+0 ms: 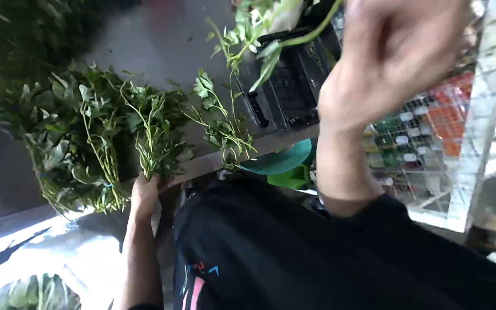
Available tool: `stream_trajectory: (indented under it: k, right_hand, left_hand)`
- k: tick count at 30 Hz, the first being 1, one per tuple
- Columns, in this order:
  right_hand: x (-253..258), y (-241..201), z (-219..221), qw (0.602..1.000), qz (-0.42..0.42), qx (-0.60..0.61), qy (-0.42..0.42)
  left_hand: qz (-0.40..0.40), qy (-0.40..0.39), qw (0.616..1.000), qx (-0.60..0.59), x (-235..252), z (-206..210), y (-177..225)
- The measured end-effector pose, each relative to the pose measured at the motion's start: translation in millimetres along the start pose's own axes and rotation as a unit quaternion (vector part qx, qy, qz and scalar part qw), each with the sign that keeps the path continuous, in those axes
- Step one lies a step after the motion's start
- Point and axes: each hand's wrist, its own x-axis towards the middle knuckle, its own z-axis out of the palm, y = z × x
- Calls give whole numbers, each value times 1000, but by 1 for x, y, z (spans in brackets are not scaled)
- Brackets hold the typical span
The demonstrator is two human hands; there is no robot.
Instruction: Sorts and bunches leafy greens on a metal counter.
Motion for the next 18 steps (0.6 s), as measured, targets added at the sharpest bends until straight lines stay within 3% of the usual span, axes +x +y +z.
stream_trajectory:
  k: [2, 4, 7, 9, 11, 12, 16, 18]
  right_hand:
    - [-63, 2, -4, 989, 53, 96, -97]
    - [-150, 13, -1, 942, 166, 192, -219]
    - [-250, 47, -8, 783, 314, 216, -492]
    - [-251, 61, -13, 690, 288, 205, -632]
    - [-219, 63, -13, 609, 275, 175, -723]
    - [-209, 65, -14, 598, 269, 158, -738]
    - [-204, 84, -7, 722, 261, 54, -639]
    - [-205, 87, -3, 681, 296, -40, -668]
  left_hand:
    - [4, 8, 996, -93, -10, 11, 5]
    - [-7, 37, 977, -208, -18, 24, 10]
    - [28, 69, 946, -315, -25, 41, 19]
    - [96, 77, 943, -311, -31, 42, 33]
    - [170, 87, 952, -241, -45, 36, 58]
    - [213, 103, 948, -212, -49, 33, 74]
    - [355, 152, 901, -196, -70, 25, 131]
    - [382, 159, 885, -214, -76, 28, 137]
